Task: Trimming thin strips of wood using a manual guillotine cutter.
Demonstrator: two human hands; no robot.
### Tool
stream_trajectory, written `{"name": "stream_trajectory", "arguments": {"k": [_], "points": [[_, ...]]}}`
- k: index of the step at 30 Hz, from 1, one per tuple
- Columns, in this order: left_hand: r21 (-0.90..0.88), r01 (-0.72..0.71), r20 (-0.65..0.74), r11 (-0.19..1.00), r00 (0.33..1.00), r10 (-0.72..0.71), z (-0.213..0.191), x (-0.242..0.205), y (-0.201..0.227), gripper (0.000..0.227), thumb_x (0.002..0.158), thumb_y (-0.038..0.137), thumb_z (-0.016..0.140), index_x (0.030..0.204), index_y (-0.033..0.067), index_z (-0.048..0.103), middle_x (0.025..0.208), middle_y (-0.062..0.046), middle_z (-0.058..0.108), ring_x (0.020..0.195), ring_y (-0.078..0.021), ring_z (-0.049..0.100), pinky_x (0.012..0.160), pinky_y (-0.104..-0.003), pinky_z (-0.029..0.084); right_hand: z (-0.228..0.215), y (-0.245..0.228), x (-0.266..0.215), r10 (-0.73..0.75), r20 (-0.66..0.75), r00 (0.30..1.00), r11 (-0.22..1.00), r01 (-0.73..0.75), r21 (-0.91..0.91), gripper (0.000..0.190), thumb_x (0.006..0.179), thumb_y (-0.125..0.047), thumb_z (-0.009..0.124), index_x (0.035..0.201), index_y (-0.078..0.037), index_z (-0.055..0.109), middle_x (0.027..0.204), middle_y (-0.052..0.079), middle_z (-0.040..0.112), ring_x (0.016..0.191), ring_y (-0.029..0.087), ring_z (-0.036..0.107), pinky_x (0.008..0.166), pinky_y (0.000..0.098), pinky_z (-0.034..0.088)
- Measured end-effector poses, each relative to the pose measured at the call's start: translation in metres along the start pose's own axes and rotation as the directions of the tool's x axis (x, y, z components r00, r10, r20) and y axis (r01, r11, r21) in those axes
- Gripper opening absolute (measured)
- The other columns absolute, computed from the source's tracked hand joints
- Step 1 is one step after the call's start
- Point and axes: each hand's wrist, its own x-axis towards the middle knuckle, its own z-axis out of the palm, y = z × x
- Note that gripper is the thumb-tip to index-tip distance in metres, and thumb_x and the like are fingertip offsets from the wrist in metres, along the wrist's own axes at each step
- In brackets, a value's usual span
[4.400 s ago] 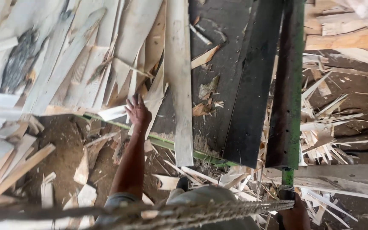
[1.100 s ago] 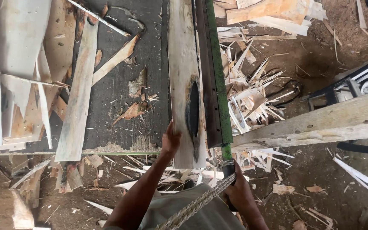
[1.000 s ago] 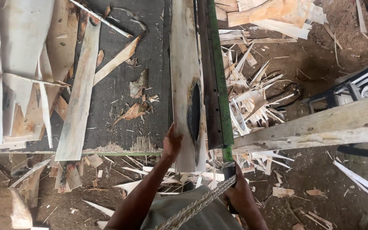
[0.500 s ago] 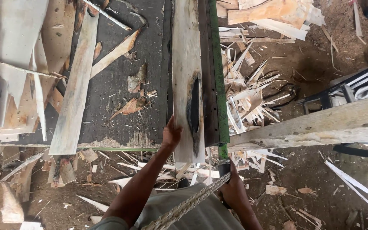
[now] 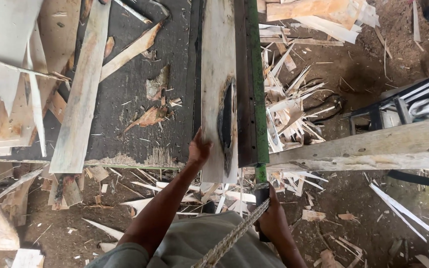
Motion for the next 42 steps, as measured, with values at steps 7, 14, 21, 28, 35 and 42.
{"name": "stream_trajectory", "arguments": {"k": [7,14,21,28,35,42], "points": [[-0.027,-0.042,-0.015,0.999,0.999,0.041,0.002,0.013,-0.027,0.082,0.091,0.006,0.069,0.162,0.0155,0.028,0.129,-0.016,0.07,0.092,-0.0196,0.071,0.078,-0.032,0.065,-0.004,0.006,0.007,0.03,0.012,0.999,0.998,-0.031,0.063,0.07,0.083,-0.012,0.076,0.144,-0.014,0.042,0.09,0.019,0.071,0.064,0.027,0.069,0.049,0.0387,0.059],[-0.148,-0.193,-0.071,0.97,0.98,0.184,0.021,0.037,-0.096,0.08,0.089,0.006,0.066,0.161,0.0117,0.032,0.14,-0.011,0.059,0.11,-0.0171,0.063,0.086,-0.029,0.057,0.081,0.123,0.083,-0.05,-0.006,0.999,0.998,0.05,0.026,0.048,0.092,-0.01,0.068,0.135,-0.007,0.047,0.095,0.017,0.071,0.071,0.028,0.067,0.054,0.0404,0.056],[0.035,-0.251,-0.103,0.967,0.962,0.254,0.013,0.031,-0.072,0.08,0.09,0.009,0.069,0.162,0.0094,0.034,0.149,-0.012,0.061,0.12,-0.0189,0.068,0.097,-0.032,0.059,0.06,0.106,0.085,0.039,0.005,0.999,0.959,-0.039,0.28,0.038,0.089,-0.001,0.067,0.125,-0.003,0.053,0.089,0.016,0.067,0.07,0.026,0.068,0.053,0.0416,0.054],[-0.712,-0.129,-0.026,0.691,0.987,0.157,-0.015,0.026,-0.076,0.081,0.095,0.006,0.063,0.167,0.0136,0.026,0.168,-0.004,0.036,0.14,-0.0205,0.05,0.104,-0.034,0.052,0.022,0.072,0.054,-0.106,0.019,0.994,0.994,0.106,-0.01,0.048,0.084,-0.005,0.079,0.123,-0.003,0.051,0.087,0.015,0.071,0.07,0.022,0.071,0.053,0.0335,0.059],[0.009,-0.21,-0.085,0.978,0.974,0.211,-0.055,-0.039,-0.039,0.083,0.091,0.01,0.066,0.164,0.0169,0.03,0.165,-0.003,0.044,0.136,-0.0232,0.06,0.102,-0.031,0.059,0.008,0.023,0.026,0.087,0.066,0.994,0.985,-0.095,0.144,0.05,0.087,-0.006,0.072,0.131,-0.005,0.047,0.071,0.016,0.068,0.049,0.023,0.062,0.04,0.0381,0.05],[0.358,-0.179,-0.131,0.916,0.962,0.239,-0.043,-0.068,-0.026,0.094,0.086,0.033,0.076,0.161,0.0114,0.023,0.159,-0.009,0.044,0.13,-0.026,0.058,0.084,-0.037,0.062,0.005,0.015,0.017,0.001,0.026,1.0,0.999,-0.002,0.048,0.05,0.086,-0.01,0.075,0.129,-0.006,0.05,0.068,0.011,0.069,0.046,0.019,0.063,0.038,0.0347,0.05]]}}
